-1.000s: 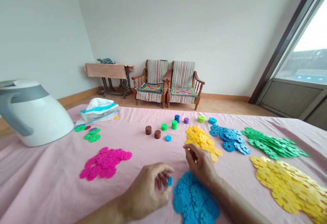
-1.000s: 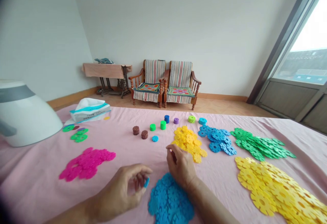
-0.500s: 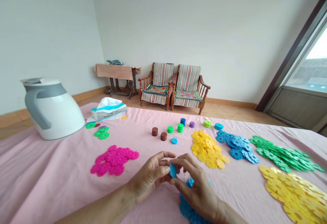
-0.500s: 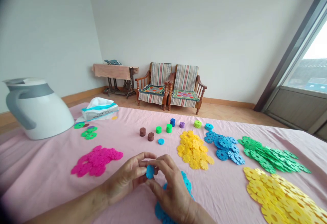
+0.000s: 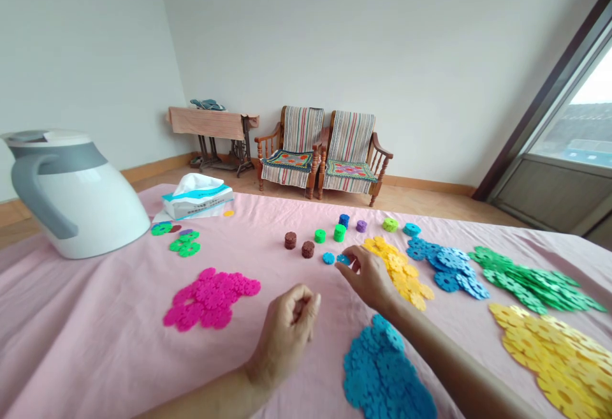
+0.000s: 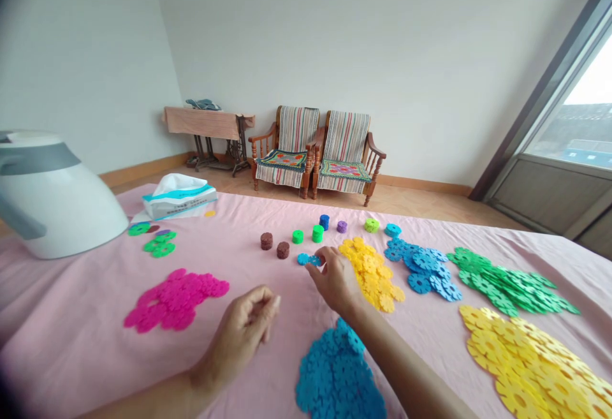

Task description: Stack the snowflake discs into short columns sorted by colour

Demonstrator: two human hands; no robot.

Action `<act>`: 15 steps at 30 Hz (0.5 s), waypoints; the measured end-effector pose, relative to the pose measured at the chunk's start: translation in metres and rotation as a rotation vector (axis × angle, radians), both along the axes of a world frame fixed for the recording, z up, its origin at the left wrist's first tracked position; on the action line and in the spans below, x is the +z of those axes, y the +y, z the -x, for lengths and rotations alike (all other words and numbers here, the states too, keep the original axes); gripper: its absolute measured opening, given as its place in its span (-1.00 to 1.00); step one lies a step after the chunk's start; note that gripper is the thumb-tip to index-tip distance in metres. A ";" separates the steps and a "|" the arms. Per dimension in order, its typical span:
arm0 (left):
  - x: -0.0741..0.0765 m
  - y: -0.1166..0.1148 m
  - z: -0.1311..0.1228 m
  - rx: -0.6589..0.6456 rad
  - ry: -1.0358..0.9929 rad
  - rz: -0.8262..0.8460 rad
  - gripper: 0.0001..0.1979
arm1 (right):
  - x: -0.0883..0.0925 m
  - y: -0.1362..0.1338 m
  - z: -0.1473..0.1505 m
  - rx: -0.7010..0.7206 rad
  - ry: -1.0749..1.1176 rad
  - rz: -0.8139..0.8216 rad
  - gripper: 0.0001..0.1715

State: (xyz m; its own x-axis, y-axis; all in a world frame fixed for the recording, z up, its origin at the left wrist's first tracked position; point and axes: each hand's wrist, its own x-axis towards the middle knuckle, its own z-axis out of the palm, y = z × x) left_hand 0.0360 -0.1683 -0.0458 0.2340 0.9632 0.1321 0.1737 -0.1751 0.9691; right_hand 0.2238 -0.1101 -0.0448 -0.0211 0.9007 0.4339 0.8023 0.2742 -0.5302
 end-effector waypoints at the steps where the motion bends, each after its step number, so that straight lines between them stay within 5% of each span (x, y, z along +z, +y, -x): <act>1: 0.000 0.004 0.002 0.049 -0.047 0.042 -0.68 | 0.000 0.008 0.002 -0.007 -0.030 0.000 -0.79; 15: -0.002 0.015 0.005 0.069 -0.146 0.112 -0.68 | -0.013 0.032 0.023 -0.077 -0.146 0.067 -0.80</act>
State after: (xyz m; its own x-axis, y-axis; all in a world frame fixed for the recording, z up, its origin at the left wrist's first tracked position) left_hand 0.0315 -0.1536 -0.0483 0.1528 0.9869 0.0509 0.0378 -0.0573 0.9976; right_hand 0.2013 -0.0783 -0.0579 -0.0096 0.9290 0.3698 0.8892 0.1771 -0.4219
